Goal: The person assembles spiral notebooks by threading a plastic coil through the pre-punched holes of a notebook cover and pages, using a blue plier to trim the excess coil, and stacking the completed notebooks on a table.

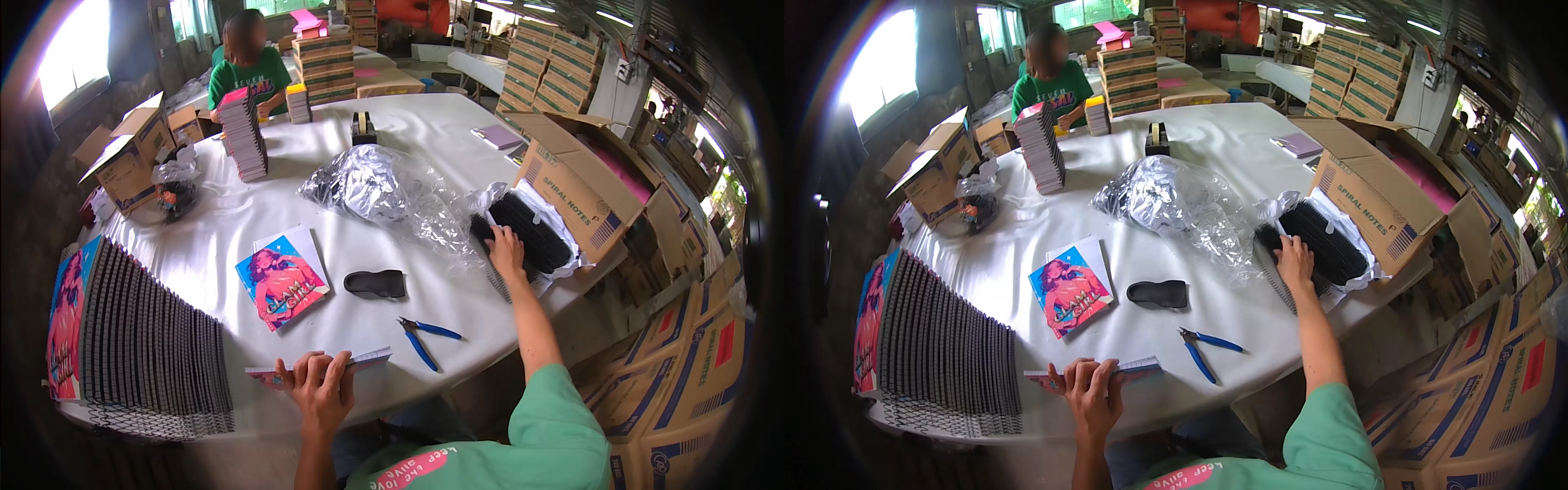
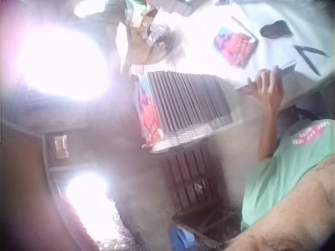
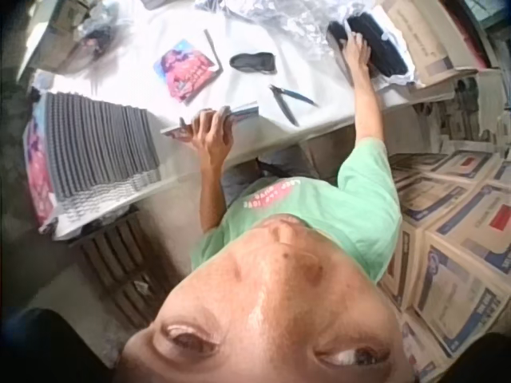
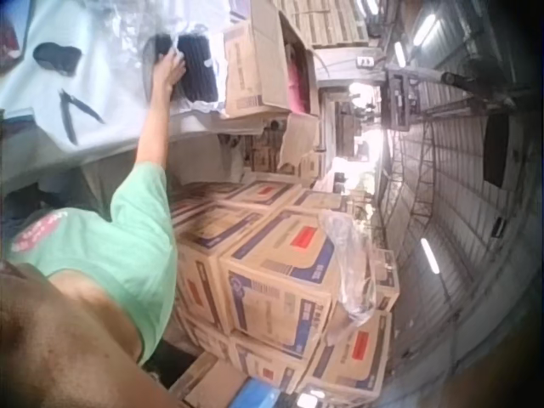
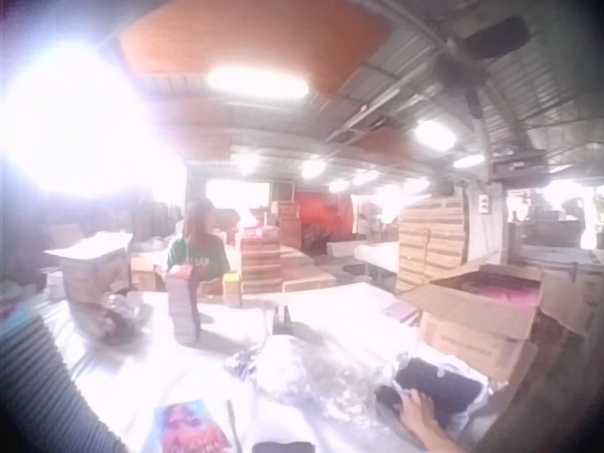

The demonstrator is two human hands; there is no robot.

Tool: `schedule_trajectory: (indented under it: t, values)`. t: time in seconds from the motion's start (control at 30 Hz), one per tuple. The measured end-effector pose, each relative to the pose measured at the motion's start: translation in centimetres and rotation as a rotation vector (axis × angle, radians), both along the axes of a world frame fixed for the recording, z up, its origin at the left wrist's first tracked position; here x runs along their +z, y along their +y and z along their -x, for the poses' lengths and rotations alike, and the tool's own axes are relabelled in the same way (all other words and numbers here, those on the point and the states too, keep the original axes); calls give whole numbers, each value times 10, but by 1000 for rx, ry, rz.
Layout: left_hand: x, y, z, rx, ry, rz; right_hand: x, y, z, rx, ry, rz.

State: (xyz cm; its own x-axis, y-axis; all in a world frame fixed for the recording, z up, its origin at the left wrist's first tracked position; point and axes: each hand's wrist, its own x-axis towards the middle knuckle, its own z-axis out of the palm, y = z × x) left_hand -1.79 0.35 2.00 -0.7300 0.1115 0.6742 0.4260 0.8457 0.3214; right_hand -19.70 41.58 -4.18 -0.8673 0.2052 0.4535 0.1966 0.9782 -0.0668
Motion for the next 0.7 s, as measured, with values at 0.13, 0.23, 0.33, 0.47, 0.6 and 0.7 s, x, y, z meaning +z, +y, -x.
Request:
schedule_trajectory:
  t: [0.13,0.23,0.33,0.47,0.6,0.7]
  values:
    - [-2,-6,2,8,-6,9,24,-3,16,10,-67,66]
    - [0,-6,6,-19,-28,-22,28,14,20,105,49,-3]
    - [0,-2,9,-36,-28,-3,59,12,9,106,34,-69]
    - [3,-8,9,-88,-23,-1,121,-14,-21,361,438,-202]
    - [-9,-7,8,-22,49,-39,153,-95,-105,761,-90,954]
    - [-19,-1,8,18,133,-63,111,-143,-140,1008,-451,1376]
